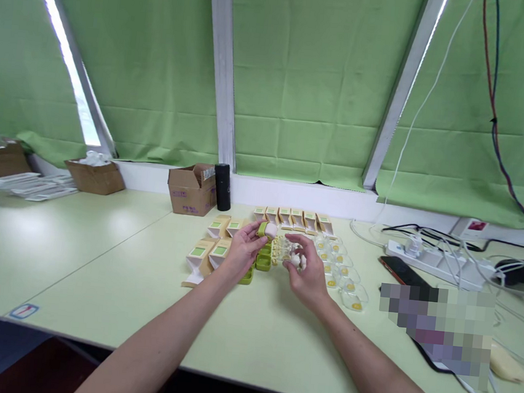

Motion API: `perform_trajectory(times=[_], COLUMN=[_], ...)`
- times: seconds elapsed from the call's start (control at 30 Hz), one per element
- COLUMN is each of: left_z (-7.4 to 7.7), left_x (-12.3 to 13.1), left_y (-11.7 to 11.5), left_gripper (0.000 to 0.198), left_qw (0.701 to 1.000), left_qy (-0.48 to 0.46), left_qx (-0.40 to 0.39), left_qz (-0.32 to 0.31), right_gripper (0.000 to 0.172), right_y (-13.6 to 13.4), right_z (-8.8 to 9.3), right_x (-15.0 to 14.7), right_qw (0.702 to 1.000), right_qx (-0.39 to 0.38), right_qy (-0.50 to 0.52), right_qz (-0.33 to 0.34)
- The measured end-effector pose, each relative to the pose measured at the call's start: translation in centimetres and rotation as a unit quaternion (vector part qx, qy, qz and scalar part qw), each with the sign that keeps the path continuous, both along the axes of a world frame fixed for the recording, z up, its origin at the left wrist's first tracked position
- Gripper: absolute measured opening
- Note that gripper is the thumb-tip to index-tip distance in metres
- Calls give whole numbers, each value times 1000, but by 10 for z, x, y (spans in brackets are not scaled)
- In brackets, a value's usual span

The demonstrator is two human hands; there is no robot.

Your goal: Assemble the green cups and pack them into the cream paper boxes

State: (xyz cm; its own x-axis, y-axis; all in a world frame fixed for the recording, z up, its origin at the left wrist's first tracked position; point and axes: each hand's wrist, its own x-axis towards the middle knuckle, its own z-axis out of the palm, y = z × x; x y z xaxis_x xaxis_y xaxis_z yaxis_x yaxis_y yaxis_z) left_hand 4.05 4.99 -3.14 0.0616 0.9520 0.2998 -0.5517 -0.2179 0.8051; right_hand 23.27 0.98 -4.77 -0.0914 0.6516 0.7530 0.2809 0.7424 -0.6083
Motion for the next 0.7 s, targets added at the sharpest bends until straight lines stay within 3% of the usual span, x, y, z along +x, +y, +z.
perform_trajectory(times=[0.17,0.37,0.7], left_z=[5,12,18], left_x=[-3,-2,2], left_y=[0,-6,-12], left_gripper=[61,58,52], left_qw=[998,991,981], left_qy=[42,110,161], left_qx=[41,78,109], left_qz=[16,25,-7], right_gripper=[52,59,62], right_y=[3,9,8], right_z=[2,3,9], right_x=[-2,-2,1], right_qw=[988,947,921], right_qx=[-94,-197,-246], right_qy=[115,225,267], right_qz=[49,118,140])
